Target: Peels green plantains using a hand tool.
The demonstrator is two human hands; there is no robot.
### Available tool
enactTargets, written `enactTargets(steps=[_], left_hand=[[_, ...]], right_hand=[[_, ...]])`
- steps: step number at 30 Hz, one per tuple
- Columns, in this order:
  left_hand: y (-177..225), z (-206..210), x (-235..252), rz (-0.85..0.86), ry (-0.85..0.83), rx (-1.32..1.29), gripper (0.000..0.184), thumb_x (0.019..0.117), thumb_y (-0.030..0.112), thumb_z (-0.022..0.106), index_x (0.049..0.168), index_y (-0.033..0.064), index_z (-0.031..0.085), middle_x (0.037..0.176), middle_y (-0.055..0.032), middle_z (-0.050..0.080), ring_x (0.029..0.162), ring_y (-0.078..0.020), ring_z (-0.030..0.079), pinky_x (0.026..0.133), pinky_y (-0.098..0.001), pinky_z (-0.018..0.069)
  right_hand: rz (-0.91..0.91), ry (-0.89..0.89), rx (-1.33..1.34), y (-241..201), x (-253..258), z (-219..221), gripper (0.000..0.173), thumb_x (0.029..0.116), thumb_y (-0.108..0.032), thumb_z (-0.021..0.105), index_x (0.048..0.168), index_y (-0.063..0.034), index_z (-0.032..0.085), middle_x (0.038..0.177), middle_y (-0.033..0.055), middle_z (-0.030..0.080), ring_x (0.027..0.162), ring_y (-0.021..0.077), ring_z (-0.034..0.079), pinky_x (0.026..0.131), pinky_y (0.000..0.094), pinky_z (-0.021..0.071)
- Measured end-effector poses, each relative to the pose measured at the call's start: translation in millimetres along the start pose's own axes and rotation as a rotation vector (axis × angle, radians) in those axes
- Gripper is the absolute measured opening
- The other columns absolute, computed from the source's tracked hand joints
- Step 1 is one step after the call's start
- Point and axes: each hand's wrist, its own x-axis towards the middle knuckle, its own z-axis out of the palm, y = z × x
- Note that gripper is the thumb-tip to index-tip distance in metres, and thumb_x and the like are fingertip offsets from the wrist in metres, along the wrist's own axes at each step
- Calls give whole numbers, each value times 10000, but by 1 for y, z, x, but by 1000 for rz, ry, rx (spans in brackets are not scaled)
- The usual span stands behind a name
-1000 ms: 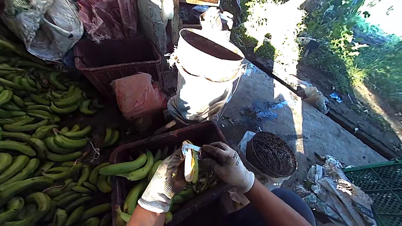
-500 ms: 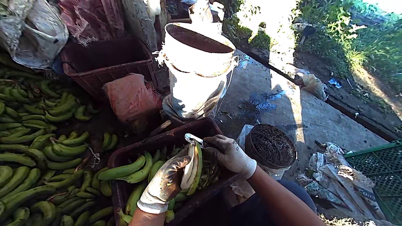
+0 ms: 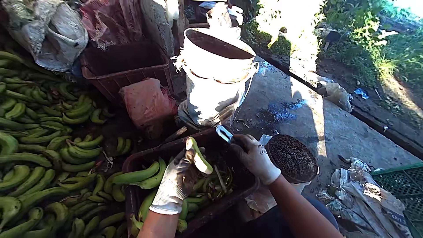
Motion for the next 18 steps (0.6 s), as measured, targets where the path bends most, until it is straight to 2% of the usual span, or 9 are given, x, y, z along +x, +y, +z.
enactTargets(steps=[2,4,7,10,12,14,15,18], left_hand=[[0,-6,6,-18,-16,-251,363,1094,286,423,1338,37,521,1162,-162,652,1021,-281,682,873,-467,601],[-1,-8,7,-32,-82,-419,403,1098,358,374,1257,38,560,1107,-152,657,1021,-269,679,883,-464,596],[0,1,1,-57,-71,-396,483,1108,412,301,1251,39,572,1051,-125,665,957,-225,693,824,-401,613],[-3,3,-2,-127,-96,-350,527,1103,446,293,1270,25,562,996,-116,647,867,-206,683,762,-362,612],[-5,5,-5,-172,-127,-334,547,1106,448,275,1258,19,578,1000,-135,660,866,-218,688,749,-376,613],[-7,5,-9,-163,-209,-311,490,1109,390,300,1259,29,595,1077,-159,678,961,-229,693,823,-396,607],[-8,5,-11,-153,-241,-284,443,1103,363,352,1255,36,609,1102,-165,683,998,-230,691,854,-402,602],[-7,7,-16,-119,-229,-135,317,1080,275,455,1230,57,629,1085,-140,695,969,-203,696,846,-393,604]], right_hand=[[-191,31,66,-11,-15,4,431,991,-434,644,1324,-164,686,1266,48,686,1187,179,638,1035,426,534],[-325,17,112,-19,-28,13,420,981,-410,671,1324,-169,688,1275,60,682,1192,201,633,1023,445,531],[-451,-27,125,-24,-35,28,391,974,-403,687,1305,-195,698,1255,58,686,1175,211,634,1005,449,532],[-523,-53,131,-26,-35,33,377,969,-395,703,1299,-212,701,1247,45,687,1171,201,629,1000,438,526],[-518,-44,145,-27,-34,32,377,974,-394,697,1302,-208,704,1242,46,690,1164,196,632,995,432,529],[-461,-33,172,-28,-31,29,389,985,-396,674,1307,-179,706,1232,60,694,1147,193,639,985,418,536],[-404,-42,188,-28,-29,28,406,996,-404,654,1318,-161,700,1234,64,692,1147,185,640,991,407,538],[-94,-141,195,-23,-15,22,426,1039,-441,559,1334,-161,687,1227,37,698,1128,136,656,1000,382,544]])
